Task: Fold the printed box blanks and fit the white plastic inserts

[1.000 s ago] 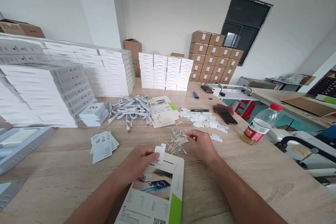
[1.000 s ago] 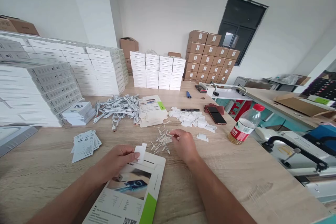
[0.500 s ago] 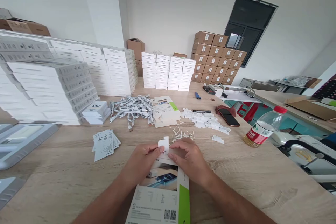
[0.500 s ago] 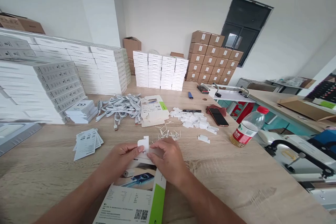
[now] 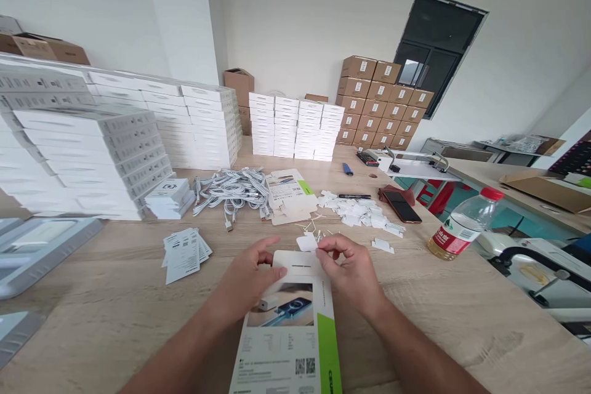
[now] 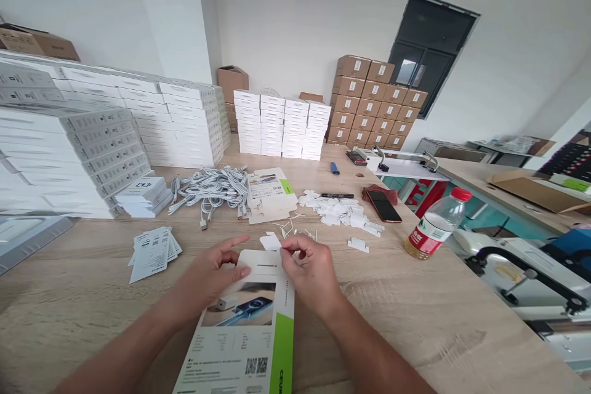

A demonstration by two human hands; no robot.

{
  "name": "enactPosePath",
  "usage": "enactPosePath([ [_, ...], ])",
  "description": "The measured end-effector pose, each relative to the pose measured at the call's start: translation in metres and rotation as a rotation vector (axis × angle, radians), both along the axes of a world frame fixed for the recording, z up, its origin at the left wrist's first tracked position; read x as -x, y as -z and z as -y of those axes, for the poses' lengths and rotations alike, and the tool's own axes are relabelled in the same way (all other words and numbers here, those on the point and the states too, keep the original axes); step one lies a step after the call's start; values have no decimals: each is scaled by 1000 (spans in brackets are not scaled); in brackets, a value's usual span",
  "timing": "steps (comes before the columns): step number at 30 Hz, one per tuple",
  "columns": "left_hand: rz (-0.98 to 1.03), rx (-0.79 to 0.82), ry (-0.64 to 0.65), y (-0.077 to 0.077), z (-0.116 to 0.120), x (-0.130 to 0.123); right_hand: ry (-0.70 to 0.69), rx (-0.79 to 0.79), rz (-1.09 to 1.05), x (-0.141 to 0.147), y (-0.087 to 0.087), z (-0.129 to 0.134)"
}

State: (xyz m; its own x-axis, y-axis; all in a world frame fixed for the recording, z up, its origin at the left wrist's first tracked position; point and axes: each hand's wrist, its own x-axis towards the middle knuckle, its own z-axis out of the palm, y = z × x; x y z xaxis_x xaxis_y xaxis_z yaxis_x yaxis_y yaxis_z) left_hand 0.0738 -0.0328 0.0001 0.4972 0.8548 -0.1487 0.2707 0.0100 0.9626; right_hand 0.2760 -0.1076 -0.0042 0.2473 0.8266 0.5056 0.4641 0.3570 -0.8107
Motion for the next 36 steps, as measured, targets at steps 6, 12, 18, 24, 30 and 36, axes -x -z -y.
enactPosePath([
  [6, 206, 281, 40, -5, -4, 8, -48, -138, 357, 4, 4, 4],
  [12, 276, 305, 94, -8, 2, 7, -63, -293, 686, 6, 0, 4],
  [18, 292, 254, 64, -11, 5, 6, -54, -292, 826, 5, -6, 8],
  [24, 162, 11, 45, -14, 7, 6, 3, -324, 884, 9, -8, 11],
  [30, 104, -63, 70, -19, 11, 6, 24, -354, 869, 14, -2, 9],
  [36, 93, -84, 74, -15, 7, 5, -63, -242, 515, 8, 2, 6],
])
